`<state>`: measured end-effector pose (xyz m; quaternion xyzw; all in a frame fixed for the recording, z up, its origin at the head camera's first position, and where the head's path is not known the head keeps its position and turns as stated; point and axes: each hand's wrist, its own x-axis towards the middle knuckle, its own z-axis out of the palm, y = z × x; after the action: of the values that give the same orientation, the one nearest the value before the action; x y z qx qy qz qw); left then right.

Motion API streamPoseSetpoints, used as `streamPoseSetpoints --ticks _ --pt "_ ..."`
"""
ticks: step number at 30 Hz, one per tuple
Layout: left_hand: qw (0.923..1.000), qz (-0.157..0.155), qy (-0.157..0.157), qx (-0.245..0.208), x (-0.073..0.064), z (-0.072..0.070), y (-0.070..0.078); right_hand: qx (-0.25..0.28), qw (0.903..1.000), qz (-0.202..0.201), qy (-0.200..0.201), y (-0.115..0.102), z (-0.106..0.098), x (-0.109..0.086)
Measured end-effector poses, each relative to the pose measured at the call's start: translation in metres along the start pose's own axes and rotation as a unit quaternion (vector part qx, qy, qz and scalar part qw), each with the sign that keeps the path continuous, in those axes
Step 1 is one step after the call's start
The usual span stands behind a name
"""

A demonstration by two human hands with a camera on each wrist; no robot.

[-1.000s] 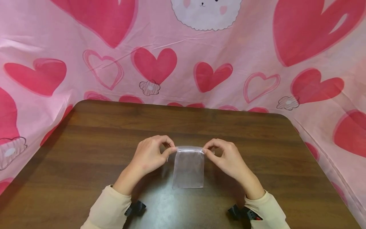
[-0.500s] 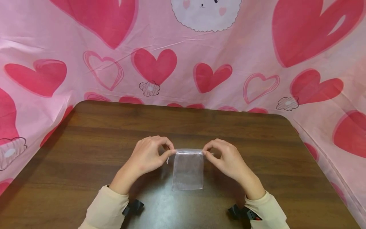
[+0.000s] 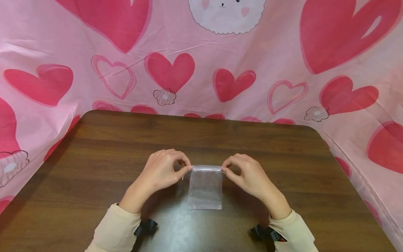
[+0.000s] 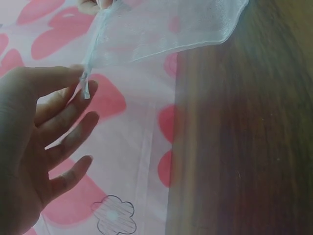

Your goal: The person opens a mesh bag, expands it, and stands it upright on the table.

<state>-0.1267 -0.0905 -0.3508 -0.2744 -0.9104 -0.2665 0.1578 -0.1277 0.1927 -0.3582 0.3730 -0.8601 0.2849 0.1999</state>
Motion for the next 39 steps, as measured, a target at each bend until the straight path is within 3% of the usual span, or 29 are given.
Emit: streamPoseSetpoints --ticks 9,16,21,25,30,39 --pt "0.9991 0.024 0.035 0.009 0.001 -0.001 -0.002 -0.028 0.9995 -0.01 -0.006 -0.001 0.0 0.001" --pt "0.9991 0.016 0.039 0.003 0.001 -0.002 -0.002 -0.032 0.9994 -0.012 -0.003 -0.002 0.0 0.001" --pt "0.9987 -0.008 0.036 -0.034 0.0 0.0 0.0 -0.003 0.9996 0.028 -0.002 -0.005 -0.003 0.0" --pt "0.9974 -0.033 0.011 -0.063 0.0 0.002 0.001 0.03 0.998 0.055 0.001 -0.008 -0.006 0.0" --pt "0.9968 -0.044 -0.018 -0.064 0.0 0.004 0.003 0.064 0.9954 0.071 0.012 -0.011 -0.007 0.001" --pt "0.9957 -0.06 0.006 -0.071 0.0 0.009 0.004 0.103 0.9892 0.102 0.027 -0.013 -0.005 0.001"
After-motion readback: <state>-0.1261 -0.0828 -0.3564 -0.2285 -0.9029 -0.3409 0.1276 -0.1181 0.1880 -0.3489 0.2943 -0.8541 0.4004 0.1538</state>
